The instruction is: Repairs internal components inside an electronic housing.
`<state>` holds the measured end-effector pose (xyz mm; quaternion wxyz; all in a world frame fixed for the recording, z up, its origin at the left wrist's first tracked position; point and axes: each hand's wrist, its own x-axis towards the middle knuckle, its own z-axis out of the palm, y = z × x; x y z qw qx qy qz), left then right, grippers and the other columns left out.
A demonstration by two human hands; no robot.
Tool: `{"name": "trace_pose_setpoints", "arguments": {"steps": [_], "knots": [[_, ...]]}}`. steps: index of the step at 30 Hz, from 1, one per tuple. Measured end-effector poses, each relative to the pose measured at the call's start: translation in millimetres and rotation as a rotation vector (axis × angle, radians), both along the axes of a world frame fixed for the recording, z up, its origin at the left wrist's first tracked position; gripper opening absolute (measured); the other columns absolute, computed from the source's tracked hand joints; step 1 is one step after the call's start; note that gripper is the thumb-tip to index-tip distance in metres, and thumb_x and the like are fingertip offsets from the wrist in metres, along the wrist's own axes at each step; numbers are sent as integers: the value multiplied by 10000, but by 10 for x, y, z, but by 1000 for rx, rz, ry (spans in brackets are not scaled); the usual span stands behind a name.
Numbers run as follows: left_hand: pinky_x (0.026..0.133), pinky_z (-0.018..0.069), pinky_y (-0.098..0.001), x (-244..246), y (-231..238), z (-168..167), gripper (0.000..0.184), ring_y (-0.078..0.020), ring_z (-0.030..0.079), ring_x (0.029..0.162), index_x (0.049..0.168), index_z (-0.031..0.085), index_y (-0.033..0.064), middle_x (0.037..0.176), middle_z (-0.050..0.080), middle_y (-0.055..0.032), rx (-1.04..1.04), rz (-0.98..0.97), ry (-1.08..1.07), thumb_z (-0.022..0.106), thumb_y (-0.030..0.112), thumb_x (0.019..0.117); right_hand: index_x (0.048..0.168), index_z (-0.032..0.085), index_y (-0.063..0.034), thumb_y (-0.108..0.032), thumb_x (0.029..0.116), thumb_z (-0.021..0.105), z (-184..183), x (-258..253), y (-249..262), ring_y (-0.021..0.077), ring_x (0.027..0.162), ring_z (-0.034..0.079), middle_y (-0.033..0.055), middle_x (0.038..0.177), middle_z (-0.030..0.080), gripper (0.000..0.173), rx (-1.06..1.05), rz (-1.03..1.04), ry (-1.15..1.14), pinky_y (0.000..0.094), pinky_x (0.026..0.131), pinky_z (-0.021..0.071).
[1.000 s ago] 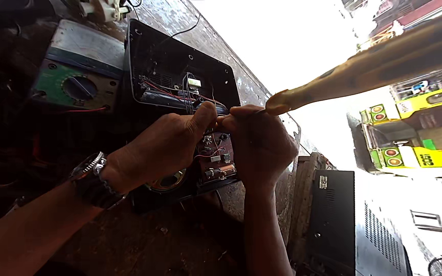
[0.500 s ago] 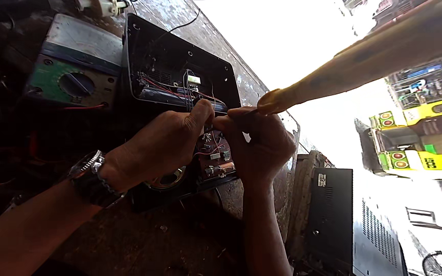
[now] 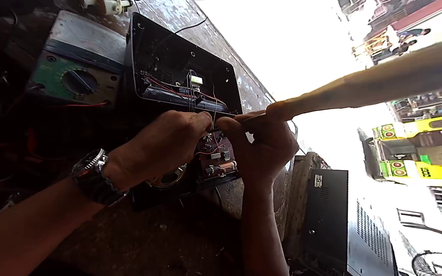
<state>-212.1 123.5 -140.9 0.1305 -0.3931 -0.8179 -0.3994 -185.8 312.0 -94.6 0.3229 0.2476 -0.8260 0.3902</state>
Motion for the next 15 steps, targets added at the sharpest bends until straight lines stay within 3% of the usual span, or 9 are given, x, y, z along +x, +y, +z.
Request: {"name": "trace_pose_setpoints", "arguments": {"steps": [2, 5, 7, 11, 13, 15], "knots": [[736, 575, -293, -2, -5, 5, 170, -152, 699, 825, 1096, 707, 58, 964, 718, -55, 2, -10, -9, 566, 66, 1001, 971, 642, -11, -70, 874, 814, 9, 2, -10, 85, 749, 705, 28, 861, 722, 206, 13, 15, -41, 241, 670, 613], [663, 546, -302, 0, -7, -1, 127, -157, 660, 739, 1063, 679, 43, 857, 666, -53, 7, -6, 6, 571, 80, 1008, 1206, 587, 91, 8, 991, 628, 71, 22, -6, 222, 1032, 744, 149, 1114, 727, 234, 47, 154, -187, 368, 914, 642], [678, 552, -299, 0, -5, -13, 133, -161, 668, 754, 1060, 684, 38, 861, 672, -57, 16, -4, 18, 567, 75, 1007, 1186, 614, 91, 34, 966, 655, 84, 41, -2, 209, 984, 758, 137, 1078, 748, 231, 61, 123, -171, 347, 874, 656], [752, 567, -290, -3, -5, -27, 196, -156, 698, 848, 1113, 711, 63, 987, 721, -54, 15, -17, 14, 552, 43, 999, 968, 649, -12, -43, 823, 852, 25, 45, 0, 89, 708, 727, 20, 836, 741, 251, 35, -32, -59, 247, 641, 643], [756, 572, -295, -4, -2, -22, 196, -158, 706, 851, 1101, 716, 61, 982, 728, -55, 16, -15, 20, 549, 51, 998, 1016, 638, 11, -37, 867, 811, 35, 43, 6, 118, 777, 738, 49, 892, 740, 233, 32, 6, -92, 270, 698, 649], [719, 560, -303, 3, -8, -28, 177, -167, 688, 806, 1082, 699, 39, 912, 699, -64, 12, -7, 34, 540, 73, 1014, 1165, 611, 72, 5, 957, 689, 72, 46, 11, 195, 957, 761, 122, 1054, 752, 232, 57, 91, -162, 334, 854, 657]]}}
